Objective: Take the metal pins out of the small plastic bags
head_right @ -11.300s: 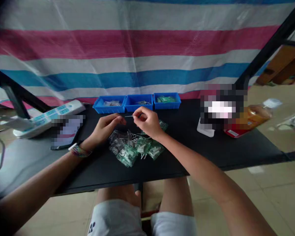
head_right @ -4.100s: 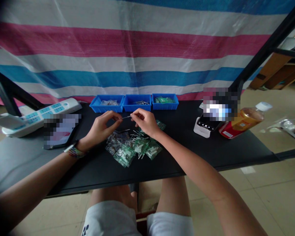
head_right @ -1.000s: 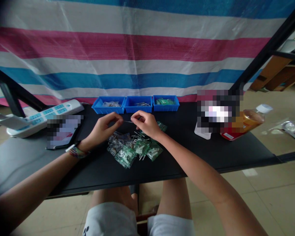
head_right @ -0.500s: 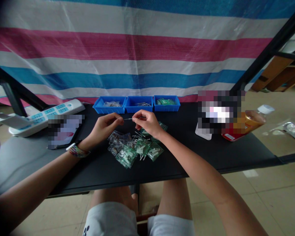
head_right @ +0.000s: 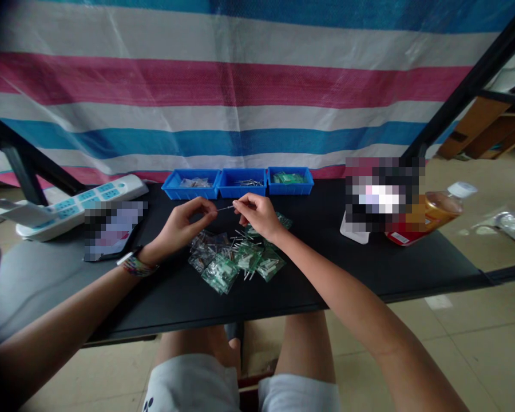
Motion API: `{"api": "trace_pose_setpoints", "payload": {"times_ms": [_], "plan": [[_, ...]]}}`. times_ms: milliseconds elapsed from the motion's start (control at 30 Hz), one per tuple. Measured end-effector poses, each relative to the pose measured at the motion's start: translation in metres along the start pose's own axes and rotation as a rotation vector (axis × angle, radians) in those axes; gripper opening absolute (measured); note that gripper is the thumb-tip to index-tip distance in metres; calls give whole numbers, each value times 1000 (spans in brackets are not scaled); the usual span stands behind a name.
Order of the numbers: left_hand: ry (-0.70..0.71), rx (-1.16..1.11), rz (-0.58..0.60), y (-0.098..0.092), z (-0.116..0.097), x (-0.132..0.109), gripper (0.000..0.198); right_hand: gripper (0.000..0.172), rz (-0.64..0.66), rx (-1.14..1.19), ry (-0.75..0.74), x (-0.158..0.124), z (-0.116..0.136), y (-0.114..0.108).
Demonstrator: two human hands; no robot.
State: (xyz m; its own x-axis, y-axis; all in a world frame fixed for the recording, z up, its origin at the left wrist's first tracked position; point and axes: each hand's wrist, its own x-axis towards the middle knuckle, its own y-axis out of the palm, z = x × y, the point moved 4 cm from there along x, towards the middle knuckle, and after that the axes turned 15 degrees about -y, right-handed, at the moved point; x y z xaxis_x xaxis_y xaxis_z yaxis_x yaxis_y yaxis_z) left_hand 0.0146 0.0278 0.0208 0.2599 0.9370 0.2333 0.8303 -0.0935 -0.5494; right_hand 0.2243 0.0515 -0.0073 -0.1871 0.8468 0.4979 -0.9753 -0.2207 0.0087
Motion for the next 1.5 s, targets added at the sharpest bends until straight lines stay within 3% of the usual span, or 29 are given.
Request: {"api": "trace_pose_setpoints", "payload": {"times_ms": [467,733,833,967,1133,1367,1500], "plan": [[43,50,-66,-3,-3,1,27,30,58,94,35,-4,9,7],[14,70,26,0,-2,1,35,27,10,55,-13,0,9,2],[24,100,103,2,-2,1,33,28,-63,7,-44,6,6,-6],[123,176,212,11,-3,0,28,29,-278,-101,-75,15,-3,-29],[188,289,248,24,5,0,27,32,-446,-268,-109,25,-14,-50],[183,325,224,30,10,4,22,40,-293,-290,-100,29,-17,-48],[182,322,221,31,6,3,20,35,-218,-381,-169,24,-7,-40]]}}
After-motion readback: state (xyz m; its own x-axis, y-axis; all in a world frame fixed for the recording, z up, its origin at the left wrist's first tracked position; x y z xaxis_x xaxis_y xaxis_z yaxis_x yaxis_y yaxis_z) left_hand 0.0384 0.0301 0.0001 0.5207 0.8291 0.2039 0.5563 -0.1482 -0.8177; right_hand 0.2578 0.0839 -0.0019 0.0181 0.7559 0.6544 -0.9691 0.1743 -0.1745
